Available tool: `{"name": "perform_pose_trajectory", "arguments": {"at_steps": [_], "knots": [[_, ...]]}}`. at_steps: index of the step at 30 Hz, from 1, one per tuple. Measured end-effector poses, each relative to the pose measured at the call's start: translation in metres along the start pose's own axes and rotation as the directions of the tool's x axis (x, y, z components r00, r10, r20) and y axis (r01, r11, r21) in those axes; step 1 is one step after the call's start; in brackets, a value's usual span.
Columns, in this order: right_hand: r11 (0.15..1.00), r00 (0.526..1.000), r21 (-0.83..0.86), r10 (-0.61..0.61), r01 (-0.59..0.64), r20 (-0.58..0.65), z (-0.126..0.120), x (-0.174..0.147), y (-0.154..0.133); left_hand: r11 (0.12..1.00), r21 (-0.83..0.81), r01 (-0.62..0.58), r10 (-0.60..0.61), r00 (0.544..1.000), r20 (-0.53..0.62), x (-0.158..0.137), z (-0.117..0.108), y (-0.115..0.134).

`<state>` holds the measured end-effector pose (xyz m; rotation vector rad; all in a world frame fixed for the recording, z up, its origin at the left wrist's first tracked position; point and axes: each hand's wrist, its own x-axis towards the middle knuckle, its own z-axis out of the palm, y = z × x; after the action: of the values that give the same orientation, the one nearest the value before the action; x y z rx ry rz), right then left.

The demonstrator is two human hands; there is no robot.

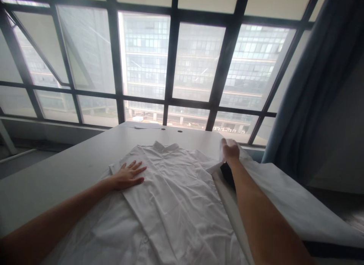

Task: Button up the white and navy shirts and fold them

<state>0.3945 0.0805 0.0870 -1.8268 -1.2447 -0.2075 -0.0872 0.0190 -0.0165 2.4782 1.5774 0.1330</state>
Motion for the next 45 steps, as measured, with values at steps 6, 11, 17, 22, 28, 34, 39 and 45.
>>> {"name": "perform_pose_trajectory", "arguments": {"at_steps": [6,11,17,22,28,34,39,45], "knots": [[0.748,0.735,0.170,-0.663,0.641,0.143,-0.029,-0.122,-0.086,0.894,-0.446,0.054,-0.104,0.990,-0.090,-0.007,-0.017,-0.006],[0.446,0.206,0.368,-0.818,0.816,0.537,-0.057,-0.255,-0.100,0.445,-0.887,0.120,-0.092,0.992,0.088,-0.049,-0.043,-0.011],[0.560,0.227,0.363,-0.724,0.745,0.651,-0.073,-0.279,-0.093,0.437,-0.898,0.048,-0.183,0.982,-0.037,-0.099,-0.030,0.014],[0.611,0.288,0.360,-0.711,0.705,0.642,-0.070,-0.273,-0.087,0.500,-0.843,-0.199,-0.087,0.957,-0.278,-0.125,-0.044,0.025],[0.523,0.293,0.420,-0.816,0.742,0.499,-0.060,-0.277,-0.077,0.587,-0.808,-0.053,0.329,0.928,0.178,-0.152,-0.066,0.014],[0.400,0.255,0.457,-0.903,0.795,0.346,-0.057,-0.272,-0.073,0.748,-0.663,-0.027,0.207,0.959,0.193,-0.150,-0.055,0.018],[0.504,0.311,0.390,-0.831,0.770,0.460,-0.061,-0.270,-0.072,0.961,-0.267,-0.075,0.099,0.992,0.079,-0.151,-0.048,0.035],[0.682,0.501,0.178,-0.666,0.710,0.552,-0.037,-0.239,-0.085,0.999,-0.041,0.009,-0.005,0.996,0.090,-0.154,-0.048,0.066]]}}
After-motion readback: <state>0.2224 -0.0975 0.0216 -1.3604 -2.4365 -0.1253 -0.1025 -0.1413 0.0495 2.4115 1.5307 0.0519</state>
